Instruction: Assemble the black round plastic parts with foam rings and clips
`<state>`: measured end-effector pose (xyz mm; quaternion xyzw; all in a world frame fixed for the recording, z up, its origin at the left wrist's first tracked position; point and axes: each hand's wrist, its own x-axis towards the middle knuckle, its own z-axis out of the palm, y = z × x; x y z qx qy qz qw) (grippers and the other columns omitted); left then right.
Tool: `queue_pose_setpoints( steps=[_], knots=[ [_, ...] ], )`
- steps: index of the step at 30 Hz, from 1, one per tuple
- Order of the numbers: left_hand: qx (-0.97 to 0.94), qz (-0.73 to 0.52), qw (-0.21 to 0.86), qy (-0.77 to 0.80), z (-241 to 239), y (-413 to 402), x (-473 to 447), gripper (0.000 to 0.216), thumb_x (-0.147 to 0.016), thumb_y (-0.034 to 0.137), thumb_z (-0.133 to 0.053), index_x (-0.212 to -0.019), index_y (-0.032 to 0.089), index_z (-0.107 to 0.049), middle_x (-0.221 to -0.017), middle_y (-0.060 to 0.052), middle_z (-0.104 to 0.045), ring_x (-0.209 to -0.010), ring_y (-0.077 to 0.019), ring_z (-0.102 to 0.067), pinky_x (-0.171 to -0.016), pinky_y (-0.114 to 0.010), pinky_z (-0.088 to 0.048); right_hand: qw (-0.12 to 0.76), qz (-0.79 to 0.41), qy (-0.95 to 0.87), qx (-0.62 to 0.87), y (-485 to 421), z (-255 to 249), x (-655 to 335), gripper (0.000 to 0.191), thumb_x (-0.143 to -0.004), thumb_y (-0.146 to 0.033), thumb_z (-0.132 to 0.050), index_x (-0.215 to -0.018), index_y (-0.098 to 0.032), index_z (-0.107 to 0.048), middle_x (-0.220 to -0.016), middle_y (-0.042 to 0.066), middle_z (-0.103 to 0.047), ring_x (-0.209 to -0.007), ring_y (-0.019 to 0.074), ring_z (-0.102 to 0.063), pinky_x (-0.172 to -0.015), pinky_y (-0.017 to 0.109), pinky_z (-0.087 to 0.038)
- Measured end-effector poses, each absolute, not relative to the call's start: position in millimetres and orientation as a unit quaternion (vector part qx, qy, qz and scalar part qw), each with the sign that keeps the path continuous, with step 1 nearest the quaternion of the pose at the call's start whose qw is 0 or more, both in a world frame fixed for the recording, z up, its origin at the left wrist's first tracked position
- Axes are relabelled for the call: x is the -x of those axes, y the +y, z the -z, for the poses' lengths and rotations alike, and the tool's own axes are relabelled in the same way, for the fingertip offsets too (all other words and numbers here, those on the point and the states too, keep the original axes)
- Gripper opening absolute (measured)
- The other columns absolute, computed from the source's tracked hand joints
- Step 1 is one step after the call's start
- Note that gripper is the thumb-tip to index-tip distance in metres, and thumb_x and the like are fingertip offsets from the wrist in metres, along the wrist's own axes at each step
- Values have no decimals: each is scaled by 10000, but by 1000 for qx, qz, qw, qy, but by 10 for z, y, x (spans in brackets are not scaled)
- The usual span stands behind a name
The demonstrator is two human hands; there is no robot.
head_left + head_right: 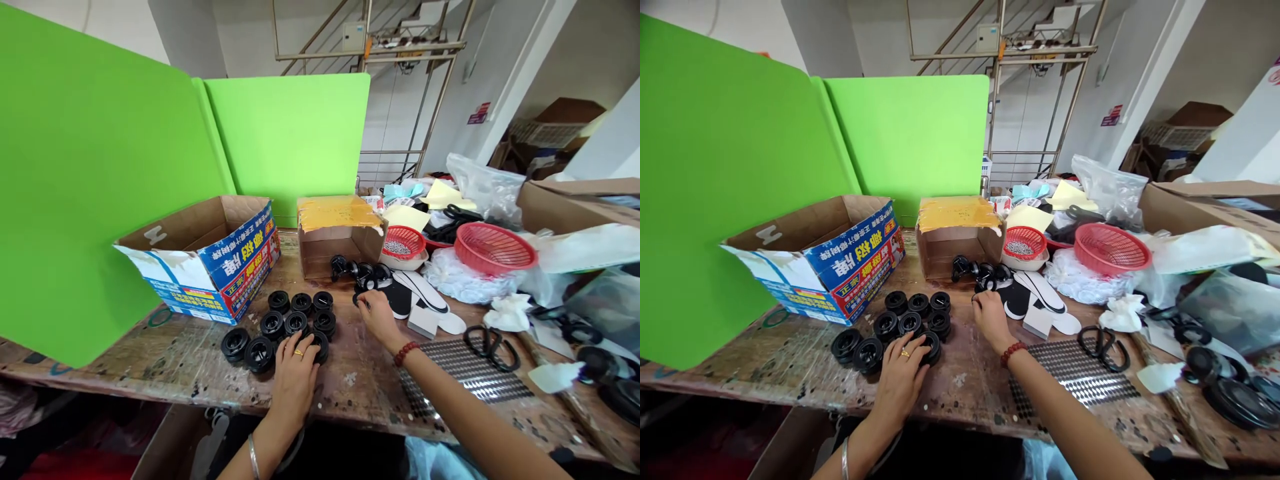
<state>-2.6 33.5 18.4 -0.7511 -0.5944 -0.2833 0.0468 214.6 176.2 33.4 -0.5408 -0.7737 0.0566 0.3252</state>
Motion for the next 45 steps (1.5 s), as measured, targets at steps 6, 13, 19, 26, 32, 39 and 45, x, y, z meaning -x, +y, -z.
queue_pose_setpoints(
  steps=[6,13,19,26,32,39,45],
  knots=[
    [753,299,54,-584,-86,306,30,401,-790,20,-623,-1134,225,-652,-1300,-67,-694,-1251,-317,-598,-1066,-593,-463,304,-19,-797,522,2355,-533,-1838,367,-892,-37,-453,-1148,-165,-684,-1300,177,-612,-1247,328,-445,-972,437,-382],
    [748,310,68,-583,-3,299,14,419,-808,51,-608,-1190,222,-631,-1306,-93,-690,-1233,-318,-619,-1062,-598,-467,338,-65,-802,488,2484,-680,-1960,244,-796,-14,-473,-798,-188,-644,-906,122,-672,-878,241,-582,-818,342,-455],
    [747,303,-37,-590,-131,340,98,444,-815,119,-645,-1247,209,-612,-1331,-118,-671,-1344,-345,-529,-1116,-634,-404,453,-117,-749,469,2027,-755,-2399,253,-757,-82,-401,-863,-196,-601,-928,91,-665,-895,227,-621,-858,370,-497],
    [672,457,-270,-516,-558,451,-43,568,-862,367,-652,-1393,241,-495,-1503,-140,-493,-1396,-291,-465,-1156,-517,-384,480,-272,-709,439,1257,-813,-2647,174,-793,-222,-488,-890,-200,-631,-803,30,-694,-692,180,-669,-641,309,-568],
    [572,432,-548,-432,-769,510,-336,560,-833,525,-670,-1266,181,-585,-1182,-146,-706,-1048,-259,-685,-924,-384,-537,384,-576,-632,348,842,-871,-2624,219,-811,-300,-679,-997,-185,-662,-926,41,-733,-759,168,-705,-699,317,-600],
    [367,409,-721,-422,-702,293,-307,528,-777,653,-694,-1034,220,-535,-709,-2,-676,-580,-147,-609,-528,-255,-522,288,-260,-759,523,893,-405,-3086,121,-812,-141,-593,-703,-191,-608,-700,8,-627,-651,162,-595,-624,272,-473],
    [325,419,-726,-438,-620,255,-357,658,-727,829,-582,-947,211,-535,-598,21,-593,-484,-134,-545,-349,-197,-433,140,-148,-835,511,810,-214,-2970,186,-899,-97,-548,-755,-190,-621,-817,34,-611,-755,174,-609,-712,270,-462]
  ],
)
